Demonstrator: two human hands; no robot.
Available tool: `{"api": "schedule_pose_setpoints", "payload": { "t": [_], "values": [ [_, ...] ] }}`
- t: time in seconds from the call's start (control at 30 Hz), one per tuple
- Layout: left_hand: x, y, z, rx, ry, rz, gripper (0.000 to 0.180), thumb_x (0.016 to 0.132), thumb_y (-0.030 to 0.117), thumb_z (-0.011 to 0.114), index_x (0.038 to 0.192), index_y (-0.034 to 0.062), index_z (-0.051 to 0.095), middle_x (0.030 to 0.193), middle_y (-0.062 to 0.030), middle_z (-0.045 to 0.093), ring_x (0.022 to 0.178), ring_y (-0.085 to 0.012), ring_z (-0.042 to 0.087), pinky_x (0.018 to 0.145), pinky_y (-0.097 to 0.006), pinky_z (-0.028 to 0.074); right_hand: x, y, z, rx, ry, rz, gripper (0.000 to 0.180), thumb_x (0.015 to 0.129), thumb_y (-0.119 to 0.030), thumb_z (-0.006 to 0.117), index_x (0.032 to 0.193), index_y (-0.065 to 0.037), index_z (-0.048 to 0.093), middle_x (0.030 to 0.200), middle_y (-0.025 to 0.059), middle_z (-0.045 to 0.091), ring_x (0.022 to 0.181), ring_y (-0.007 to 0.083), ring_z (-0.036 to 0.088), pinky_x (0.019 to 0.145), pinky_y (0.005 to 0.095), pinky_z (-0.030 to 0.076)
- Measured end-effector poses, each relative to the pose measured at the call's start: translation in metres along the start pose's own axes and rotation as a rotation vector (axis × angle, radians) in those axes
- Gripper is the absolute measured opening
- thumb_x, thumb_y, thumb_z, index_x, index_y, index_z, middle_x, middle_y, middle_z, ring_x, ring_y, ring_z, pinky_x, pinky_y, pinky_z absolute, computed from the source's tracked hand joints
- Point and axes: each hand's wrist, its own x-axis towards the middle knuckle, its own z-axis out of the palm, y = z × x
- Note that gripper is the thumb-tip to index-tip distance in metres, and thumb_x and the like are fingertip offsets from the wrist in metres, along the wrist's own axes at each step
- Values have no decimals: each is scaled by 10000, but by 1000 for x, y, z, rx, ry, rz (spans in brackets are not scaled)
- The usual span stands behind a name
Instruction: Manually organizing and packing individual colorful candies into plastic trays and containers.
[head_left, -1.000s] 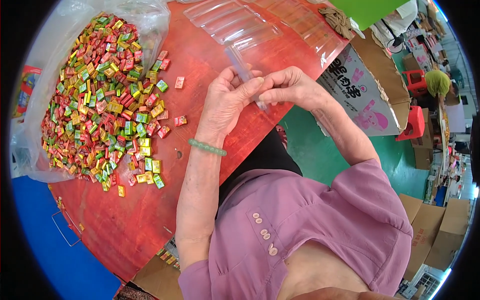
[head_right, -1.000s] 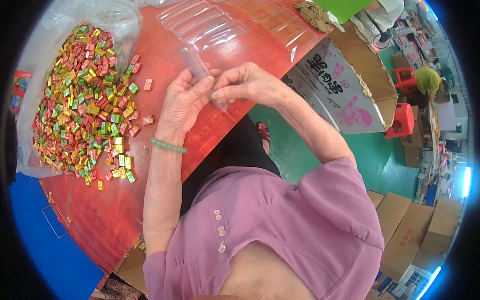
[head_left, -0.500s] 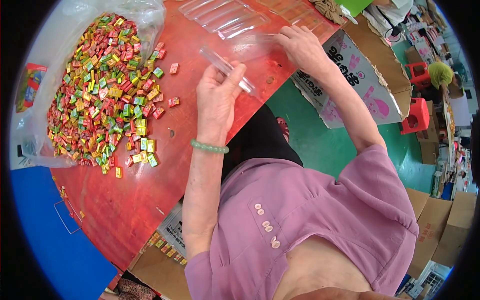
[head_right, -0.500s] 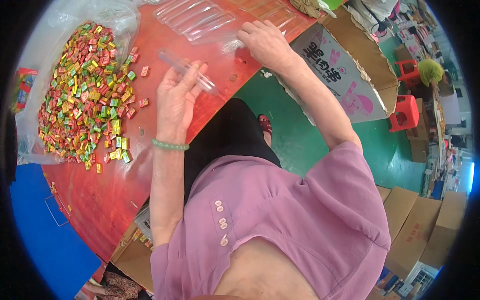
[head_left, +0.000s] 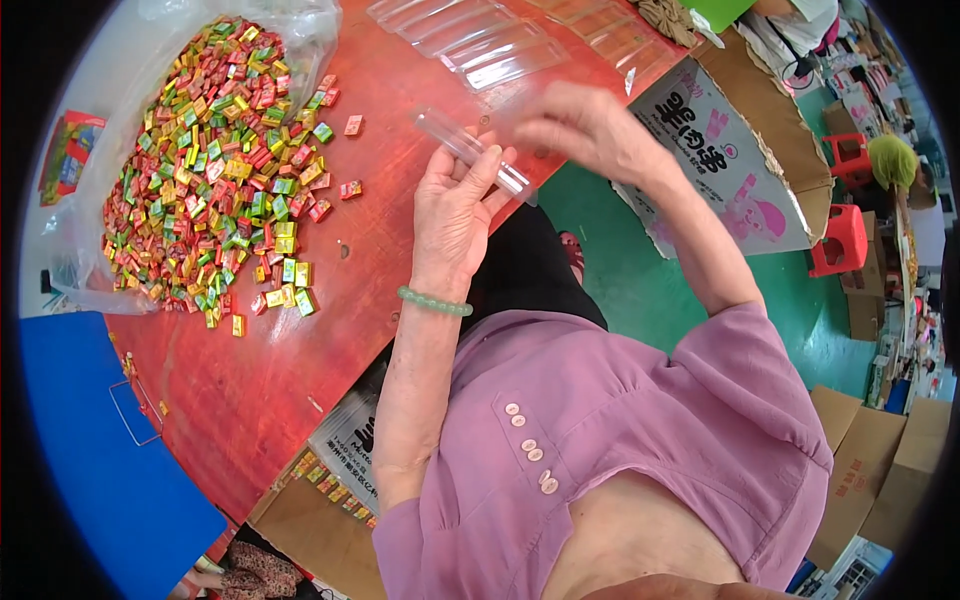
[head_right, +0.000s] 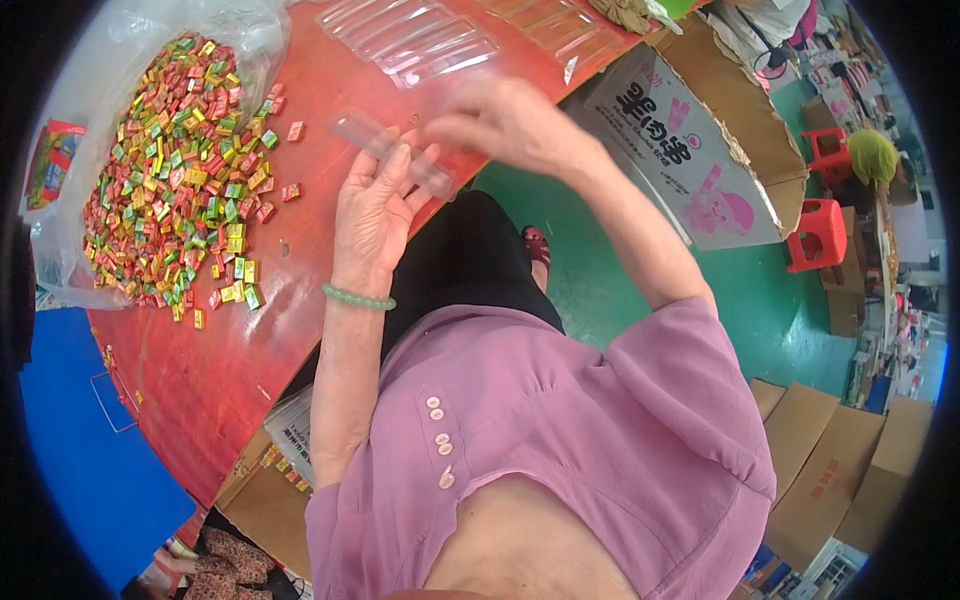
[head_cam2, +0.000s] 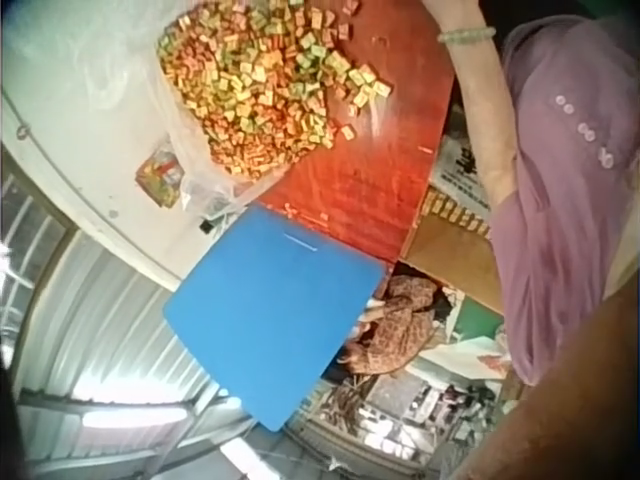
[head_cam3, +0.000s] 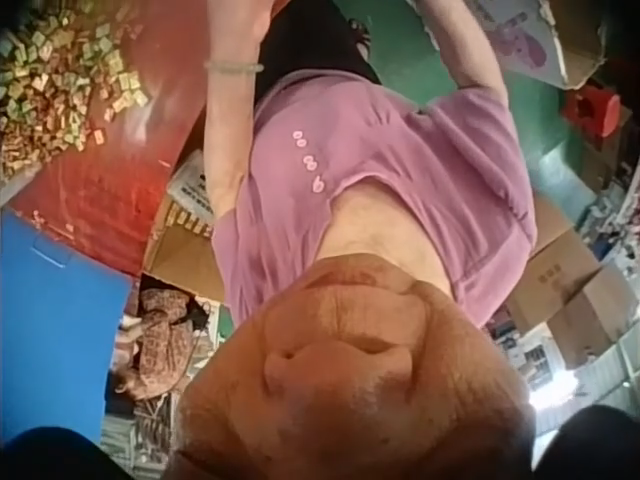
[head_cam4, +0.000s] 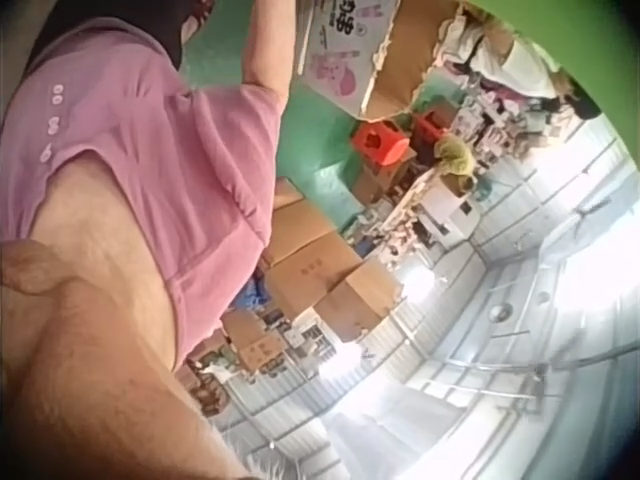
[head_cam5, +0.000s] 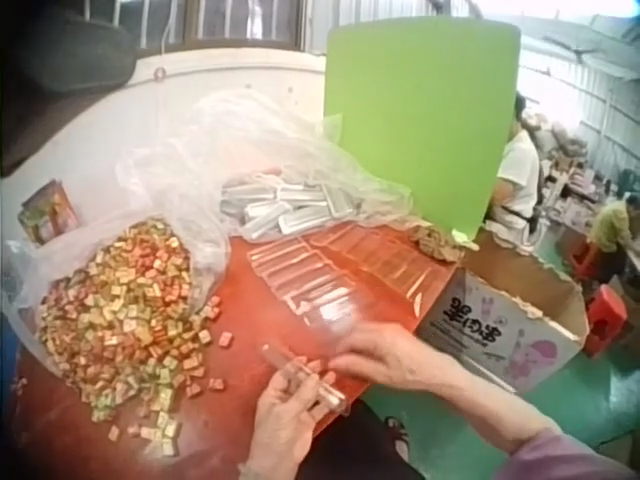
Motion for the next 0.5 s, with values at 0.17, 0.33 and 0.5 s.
{"api": "schedule_pose_setpoints", "payload": {
  "t": [0.17,0.33,0.5],
  "values": [
    [-3,-4,9,44,-64,-18,404,904,43,614,1269,-3,448,1153,-108,581,994,-200,634,829,-374,568,-18,-20,16,300,-154,121,194,854,-179,699,962,-20,668,770,23,634,743,107,586,682,261,480],
    [-10,-6,13,88,-121,-25,434,894,31,622,1283,-9,434,1192,-121,572,995,-203,634,820,-351,570,-26,-9,13,692,-202,206,143,844,-141,704,920,-21,685,765,12,646,710,84,579,659,247,474],
    [-14,-6,19,122,-157,-40,411,906,35,600,1280,-18,438,1226,-149,552,1041,-221,616,859,-386,556,-35,-2,10,742,-187,256,110,842,-119,698,893,-22,699,750,8,653,706,68,576,656,240,476]
  ]
}}
